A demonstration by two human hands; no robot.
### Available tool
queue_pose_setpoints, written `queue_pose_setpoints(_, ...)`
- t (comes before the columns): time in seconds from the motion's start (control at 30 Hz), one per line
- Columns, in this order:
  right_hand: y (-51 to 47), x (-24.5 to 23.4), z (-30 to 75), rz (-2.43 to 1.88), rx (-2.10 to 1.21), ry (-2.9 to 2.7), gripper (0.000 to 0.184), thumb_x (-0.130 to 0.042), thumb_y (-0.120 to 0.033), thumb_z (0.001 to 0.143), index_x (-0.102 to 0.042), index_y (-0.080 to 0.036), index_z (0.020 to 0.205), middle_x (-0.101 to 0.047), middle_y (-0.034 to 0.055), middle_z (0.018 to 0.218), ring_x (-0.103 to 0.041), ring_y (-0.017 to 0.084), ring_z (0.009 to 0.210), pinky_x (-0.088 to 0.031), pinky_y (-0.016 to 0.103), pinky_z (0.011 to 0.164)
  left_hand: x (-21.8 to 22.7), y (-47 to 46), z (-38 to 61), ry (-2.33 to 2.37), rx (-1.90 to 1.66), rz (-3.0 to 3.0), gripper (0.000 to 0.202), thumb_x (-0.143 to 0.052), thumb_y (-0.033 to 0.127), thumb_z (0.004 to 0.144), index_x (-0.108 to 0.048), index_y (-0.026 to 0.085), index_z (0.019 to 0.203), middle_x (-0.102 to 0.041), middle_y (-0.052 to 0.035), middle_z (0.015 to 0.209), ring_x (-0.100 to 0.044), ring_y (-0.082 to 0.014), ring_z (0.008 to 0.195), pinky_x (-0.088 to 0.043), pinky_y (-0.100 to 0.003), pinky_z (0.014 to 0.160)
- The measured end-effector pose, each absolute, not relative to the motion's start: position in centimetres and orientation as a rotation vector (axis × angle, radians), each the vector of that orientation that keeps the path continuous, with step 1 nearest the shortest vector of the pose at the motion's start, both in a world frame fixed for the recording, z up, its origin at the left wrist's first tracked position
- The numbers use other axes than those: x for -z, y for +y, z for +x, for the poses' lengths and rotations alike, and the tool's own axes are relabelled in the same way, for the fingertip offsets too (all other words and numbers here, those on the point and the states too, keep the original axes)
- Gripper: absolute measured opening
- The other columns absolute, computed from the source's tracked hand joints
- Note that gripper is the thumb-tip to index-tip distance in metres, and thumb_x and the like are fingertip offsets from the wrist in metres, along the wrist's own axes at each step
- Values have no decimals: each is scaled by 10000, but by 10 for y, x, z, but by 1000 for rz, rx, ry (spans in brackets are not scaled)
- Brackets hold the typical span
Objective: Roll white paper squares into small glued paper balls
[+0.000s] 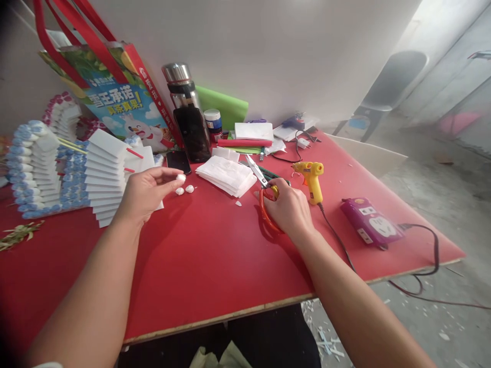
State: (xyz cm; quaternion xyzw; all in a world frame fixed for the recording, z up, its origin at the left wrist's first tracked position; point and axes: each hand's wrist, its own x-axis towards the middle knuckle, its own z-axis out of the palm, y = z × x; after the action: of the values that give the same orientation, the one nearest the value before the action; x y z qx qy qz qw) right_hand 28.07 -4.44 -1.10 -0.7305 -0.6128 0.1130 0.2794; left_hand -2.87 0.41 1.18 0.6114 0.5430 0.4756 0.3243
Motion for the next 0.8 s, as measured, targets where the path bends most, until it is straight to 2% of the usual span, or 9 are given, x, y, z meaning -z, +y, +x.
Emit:
queue_pose_setpoints(0.13, -44, 11, 280, -1958, -318, -1633, 423, -622, -611, 785, -681, -271, 1030, -549, -19, 585, -491, 172, 571, -348, 281, 573, -4, 1, -25, 1494, -892, 2134, 147, -705, 325, 822, -761, 225, 915, -736, -45, 937, -632, -186, 814, -507, -332, 751)
queue_pose_setpoints(0.3, -44, 11, 280, -1965, -340, -1635, 407, -620, -602, 784, -680, -283, 1029, -559, -16, 598, -500, 178, 587, -344, 276, 559, 2, 4, -21, 1449, -678, 2458, 140, -610, 256, 879, -739, 215, 915, -730, -50, 943, -577, -230, 968, -482, -376, 861)
queue_pose_setpoints(0.5, -45, 9, 280, -1975, -359, -1619, 410, -631, -596, 773, -683, -285, 1035, -557, -14, 591, -509, 187, 589, -350, 277, 564, 8, 13, -31, 1410, -644, 2497, 153, -602, 252, 881, -743, 219, 928, -733, -47, 1010, -564, -242, 1019, -463, -402, 935)
queue_pose_setpoints(0.67, -43, 10, 281, -1959, -355, -1615, 391, -632, -573, 777, -685, -285, 1036, -557, -16, 585, -496, 181, 578, -349, 276, 568, 2, 9, -36, 1436, -668, 2418, 207, -659, 325, 842, -747, 238, 1008, -708, -39, 1082, -575, -237, 1030, -490, -381, 904)
queue_pose_setpoints(0.8, -43, 11, 282, -1951, -353, -1619, 403, -629, -577, 780, -683, -281, 1049, -565, -14, 591, -497, 181, 579, -355, 276, 573, 0, 9, -37, 1489, -833, 2435, 222, -572, 310, 903, -746, 218, 1006, -714, -47, 1052, -596, -219, 1003, -472, -375, 946)
